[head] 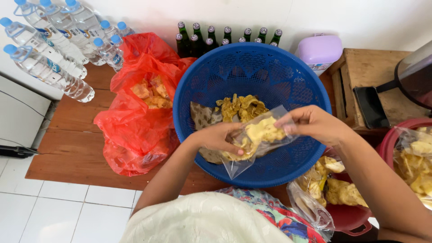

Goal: The person places yellow fried snacks from a blue basket into small clear plastic bags, seals them, and sets them aside in a red basket. The process is repeated continuously throughout the clip.

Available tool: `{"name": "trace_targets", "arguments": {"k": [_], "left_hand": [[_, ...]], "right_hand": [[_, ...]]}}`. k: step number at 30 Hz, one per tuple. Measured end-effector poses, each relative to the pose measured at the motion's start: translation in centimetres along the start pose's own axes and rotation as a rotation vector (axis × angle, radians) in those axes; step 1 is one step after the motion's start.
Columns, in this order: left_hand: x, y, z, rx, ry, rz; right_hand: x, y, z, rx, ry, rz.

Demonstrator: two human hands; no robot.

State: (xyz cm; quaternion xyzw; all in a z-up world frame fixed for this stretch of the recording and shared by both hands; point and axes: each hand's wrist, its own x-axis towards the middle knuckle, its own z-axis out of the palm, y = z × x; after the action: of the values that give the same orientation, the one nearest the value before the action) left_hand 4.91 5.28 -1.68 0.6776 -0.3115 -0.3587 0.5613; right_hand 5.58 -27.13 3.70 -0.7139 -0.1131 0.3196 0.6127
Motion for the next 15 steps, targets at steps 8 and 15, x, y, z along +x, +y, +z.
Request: {"name": "trace_targets", "arguments": {"k": [8, 15], "left_hand": [[-0.6, 0.3, 2.8, 0.069, 0.117, 0.158], [-0.6, 0.0, 6.8, -0.143, 0.102, 0.099]], "right_hand": [[-1.6, -1.7, 2.0, -0.576, 0.035, -0.300], [-3.5, -2.3, 5.2, -0.937, 0.282, -0.697]]}}
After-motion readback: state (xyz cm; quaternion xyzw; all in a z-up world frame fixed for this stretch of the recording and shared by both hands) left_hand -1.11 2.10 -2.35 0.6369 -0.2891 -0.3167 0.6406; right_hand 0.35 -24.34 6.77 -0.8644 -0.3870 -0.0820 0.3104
